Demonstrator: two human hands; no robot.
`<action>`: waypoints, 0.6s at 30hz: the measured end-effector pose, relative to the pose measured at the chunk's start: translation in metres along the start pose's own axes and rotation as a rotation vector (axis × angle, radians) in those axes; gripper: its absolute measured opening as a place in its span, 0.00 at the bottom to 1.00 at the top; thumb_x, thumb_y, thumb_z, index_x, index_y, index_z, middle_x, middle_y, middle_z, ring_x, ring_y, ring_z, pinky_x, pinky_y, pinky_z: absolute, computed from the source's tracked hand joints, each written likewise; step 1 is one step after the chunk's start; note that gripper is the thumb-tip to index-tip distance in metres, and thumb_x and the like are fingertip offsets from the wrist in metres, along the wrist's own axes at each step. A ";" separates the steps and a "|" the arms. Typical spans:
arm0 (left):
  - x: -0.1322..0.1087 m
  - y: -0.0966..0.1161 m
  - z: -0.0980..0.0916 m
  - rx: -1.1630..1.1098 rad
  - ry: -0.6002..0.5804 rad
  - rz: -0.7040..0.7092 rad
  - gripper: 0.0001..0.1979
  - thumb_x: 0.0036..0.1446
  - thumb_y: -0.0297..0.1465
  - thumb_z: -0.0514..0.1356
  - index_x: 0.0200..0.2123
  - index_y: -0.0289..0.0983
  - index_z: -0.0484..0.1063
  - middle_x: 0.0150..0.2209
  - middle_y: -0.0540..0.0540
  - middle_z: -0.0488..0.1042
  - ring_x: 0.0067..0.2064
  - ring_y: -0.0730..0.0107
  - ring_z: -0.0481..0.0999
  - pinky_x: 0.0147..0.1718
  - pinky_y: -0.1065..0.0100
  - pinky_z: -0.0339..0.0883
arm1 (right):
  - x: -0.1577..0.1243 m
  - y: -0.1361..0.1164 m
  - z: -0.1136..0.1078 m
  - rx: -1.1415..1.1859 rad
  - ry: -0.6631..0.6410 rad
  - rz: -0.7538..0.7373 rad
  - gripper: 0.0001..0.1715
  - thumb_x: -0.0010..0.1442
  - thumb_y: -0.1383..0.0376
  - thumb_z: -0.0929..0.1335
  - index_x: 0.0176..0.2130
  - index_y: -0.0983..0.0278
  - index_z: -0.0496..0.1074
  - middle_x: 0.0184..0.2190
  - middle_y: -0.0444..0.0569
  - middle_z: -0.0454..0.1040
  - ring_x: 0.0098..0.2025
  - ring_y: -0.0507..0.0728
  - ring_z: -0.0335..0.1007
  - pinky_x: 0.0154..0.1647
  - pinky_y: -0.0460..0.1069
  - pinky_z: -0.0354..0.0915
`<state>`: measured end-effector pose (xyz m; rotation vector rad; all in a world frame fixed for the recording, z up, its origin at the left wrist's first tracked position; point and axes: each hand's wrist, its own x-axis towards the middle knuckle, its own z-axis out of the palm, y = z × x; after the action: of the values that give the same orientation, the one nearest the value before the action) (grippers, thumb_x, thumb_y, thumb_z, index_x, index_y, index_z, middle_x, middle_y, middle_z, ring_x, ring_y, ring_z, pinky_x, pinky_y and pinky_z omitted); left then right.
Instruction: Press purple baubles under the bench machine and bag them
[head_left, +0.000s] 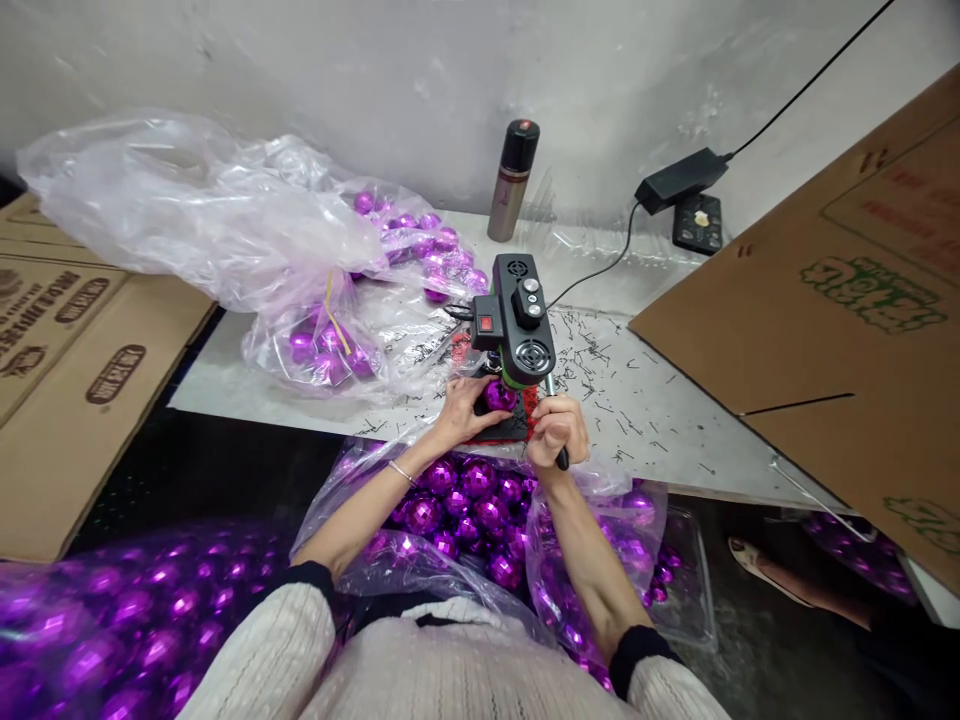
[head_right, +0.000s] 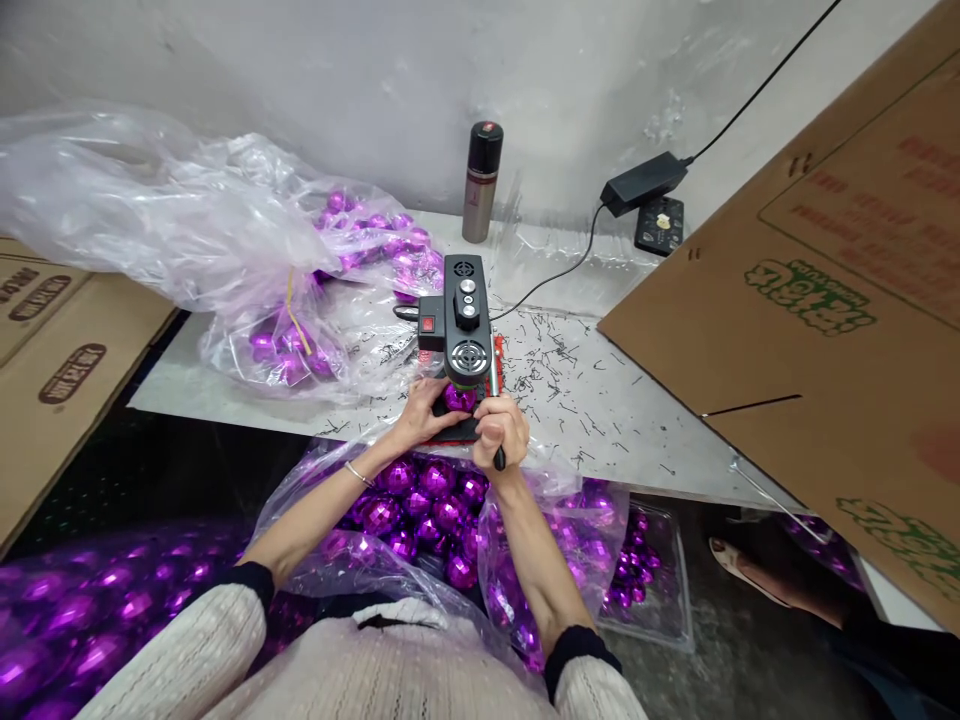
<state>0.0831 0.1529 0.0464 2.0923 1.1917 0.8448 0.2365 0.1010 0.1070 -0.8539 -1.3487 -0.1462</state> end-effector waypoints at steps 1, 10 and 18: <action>0.001 0.001 0.000 0.000 -0.002 -0.002 0.35 0.57 0.47 0.74 0.62 0.36 0.74 0.50 0.38 0.82 0.54 0.49 0.78 0.60 0.50 0.64 | 0.000 0.000 0.000 -0.009 0.006 -0.001 0.23 0.76 0.60 0.59 0.28 0.59 0.64 0.24 0.42 0.70 0.26 0.52 0.67 0.33 0.53 0.66; 0.002 0.005 -0.001 0.033 0.006 -0.009 0.35 0.57 0.45 0.75 0.62 0.35 0.74 0.52 0.36 0.82 0.55 0.47 0.79 0.58 0.50 0.67 | -0.005 0.006 -0.001 -0.067 -0.064 -0.080 0.25 0.76 0.58 0.58 0.27 0.59 0.62 0.24 0.42 0.70 0.25 0.52 0.68 0.31 0.52 0.67; 0.000 0.012 -0.014 -0.020 0.014 -0.031 0.33 0.57 0.45 0.74 0.61 0.36 0.75 0.51 0.37 0.82 0.55 0.48 0.81 0.57 0.49 0.72 | 0.044 -0.031 -0.005 0.020 -0.072 0.163 0.25 0.75 0.64 0.61 0.24 0.59 0.63 0.21 0.42 0.67 0.28 0.53 0.71 0.30 0.51 0.64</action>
<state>0.0789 0.1505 0.0638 2.0500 1.2156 0.8549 0.2345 0.0921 0.1604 -0.9558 -1.3392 0.0258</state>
